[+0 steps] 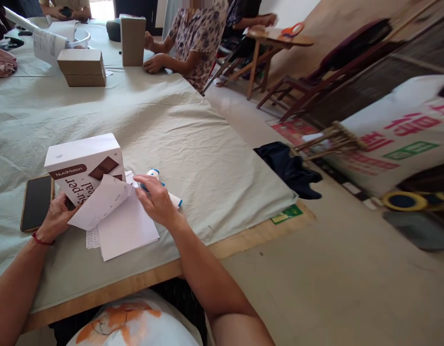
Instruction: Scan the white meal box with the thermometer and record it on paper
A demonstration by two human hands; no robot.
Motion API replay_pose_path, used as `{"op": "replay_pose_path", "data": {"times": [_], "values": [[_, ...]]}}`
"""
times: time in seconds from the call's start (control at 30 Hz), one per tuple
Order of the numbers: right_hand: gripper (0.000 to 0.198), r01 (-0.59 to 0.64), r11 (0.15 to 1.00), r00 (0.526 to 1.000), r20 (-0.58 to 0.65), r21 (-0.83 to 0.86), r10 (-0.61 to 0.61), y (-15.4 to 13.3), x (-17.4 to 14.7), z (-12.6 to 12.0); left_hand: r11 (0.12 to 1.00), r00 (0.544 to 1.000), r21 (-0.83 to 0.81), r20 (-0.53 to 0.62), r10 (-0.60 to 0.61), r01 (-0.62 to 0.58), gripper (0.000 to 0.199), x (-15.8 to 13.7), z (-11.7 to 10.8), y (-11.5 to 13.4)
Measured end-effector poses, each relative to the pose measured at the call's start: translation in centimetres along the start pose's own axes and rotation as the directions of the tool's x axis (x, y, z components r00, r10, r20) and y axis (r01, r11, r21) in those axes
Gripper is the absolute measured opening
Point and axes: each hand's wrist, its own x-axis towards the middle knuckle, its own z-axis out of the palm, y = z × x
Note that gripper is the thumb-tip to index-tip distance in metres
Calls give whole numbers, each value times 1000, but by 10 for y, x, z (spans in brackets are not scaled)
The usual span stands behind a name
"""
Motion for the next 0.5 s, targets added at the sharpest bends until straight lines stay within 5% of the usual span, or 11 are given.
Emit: {"op": "replay_pose_path", "data": {"times": [0.2,0.3,0.4,0.5], "values": [[44,-167,944,974,197,284,112,0,-6,3,993,1000,-114,7,9,-8,61,-1,4,8],[32,-213,954,914,389,212,118,8,-8,4,987,998,-157,-52,20,-28,64,0,7,7],[14,-183,980,886,446,85,127,7,-7,10,982,988,-184,-155,19,-48,59,3,9,1],[41,-156,978,853,480,-141,206,-5,-1,18,981,954,-182,-298,5,-62,55,9,8,-5]]}}
